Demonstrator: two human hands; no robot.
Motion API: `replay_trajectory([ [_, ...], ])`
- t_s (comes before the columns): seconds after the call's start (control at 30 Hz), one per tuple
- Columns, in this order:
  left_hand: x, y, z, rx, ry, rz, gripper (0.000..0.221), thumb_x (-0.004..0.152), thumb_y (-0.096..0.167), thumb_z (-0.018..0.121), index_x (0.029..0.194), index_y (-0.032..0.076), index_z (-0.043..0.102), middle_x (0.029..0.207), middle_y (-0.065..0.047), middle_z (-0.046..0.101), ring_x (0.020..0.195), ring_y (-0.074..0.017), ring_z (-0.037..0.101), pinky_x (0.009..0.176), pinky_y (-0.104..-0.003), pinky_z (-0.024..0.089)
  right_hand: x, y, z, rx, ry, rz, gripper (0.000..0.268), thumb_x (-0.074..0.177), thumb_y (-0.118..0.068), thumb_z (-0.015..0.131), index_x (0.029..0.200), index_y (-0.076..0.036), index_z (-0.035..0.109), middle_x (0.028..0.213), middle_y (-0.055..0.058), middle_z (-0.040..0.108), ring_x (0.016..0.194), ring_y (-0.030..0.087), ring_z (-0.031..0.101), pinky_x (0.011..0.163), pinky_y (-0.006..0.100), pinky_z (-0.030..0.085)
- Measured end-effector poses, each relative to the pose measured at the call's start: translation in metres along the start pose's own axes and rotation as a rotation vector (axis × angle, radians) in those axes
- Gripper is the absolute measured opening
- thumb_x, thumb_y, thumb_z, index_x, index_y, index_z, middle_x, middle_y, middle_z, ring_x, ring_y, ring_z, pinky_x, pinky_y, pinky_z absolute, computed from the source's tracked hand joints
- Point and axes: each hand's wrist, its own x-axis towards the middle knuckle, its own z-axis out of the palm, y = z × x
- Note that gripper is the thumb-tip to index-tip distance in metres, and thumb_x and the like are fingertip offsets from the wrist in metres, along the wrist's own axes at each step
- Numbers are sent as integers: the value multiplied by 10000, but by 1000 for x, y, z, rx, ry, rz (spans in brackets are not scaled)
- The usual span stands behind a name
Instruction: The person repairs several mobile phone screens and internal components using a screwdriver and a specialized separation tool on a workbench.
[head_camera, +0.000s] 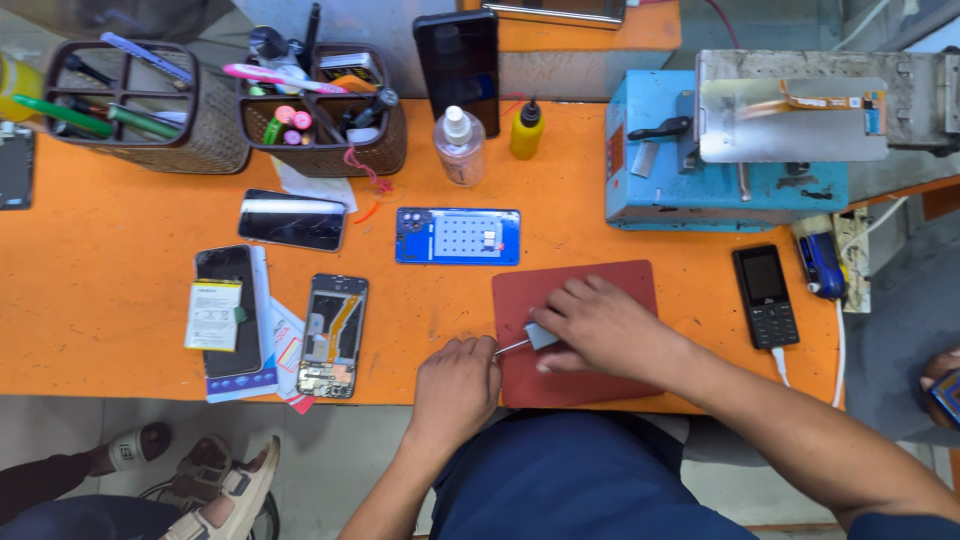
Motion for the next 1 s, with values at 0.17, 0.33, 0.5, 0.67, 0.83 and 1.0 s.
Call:
replay_trajectory([
  [0.17,13,5,0,20,-46,75,79,806,145,624,836,76,602,739,-108,656,738,-328,652,636,-496,521,-31,5,7,-72,-124,79,447,860,-376,721,1220,-123,645,1008,70,612,993,269,608,836,418,489],
  [0.33,14,2,-16,12,-43,64,58,799,133,638,822,82,624,703,-97,639,705,-311,654,643,-477,526,-69,2,-21,116,-135,205,476,841,-423,724,1140,-67,620,963,115,591,943,310,608,774,449,501],
  [0.5,33,-20,-24,-12,230,37,106,888,136,656,986,106,681,850,-79,675,810,-303,668,690,-455,538,-110,11,-37,372,-209,598,541,849,-462,710,1261,-119,632,998,80,626,896,269,658,760,410,528],
  [0.67,71,-34,-27,146,344,75,397,852,224,751,1208,63,681,994,-130,634,933,-348,601,773,-461,521,-142,14,2,885,107,588,508,982,-350,613,1345,4,575,1069,81,688,957,210,678,835,365,545],
  [0.83,95,-42,-24,173,334,18,380,878,259,787,1204,96,679,1015,-113,617,955,-341,583,802,-466,507,-151,6,31,1687,29,904,579,960,-346,504,1463,-61,487,966,112,673,810,153,676,742,322,596],
  [1.0,90,-38,-19,163,402,6,321,930,212,767,1216,92,688,1047,-119,636,956,-342,577,807,-459,501,-147,-2,35,1888,62,784,505,995,-314,565,1342,16,406,1000,150,645,769,226,681,632,372,569],
])
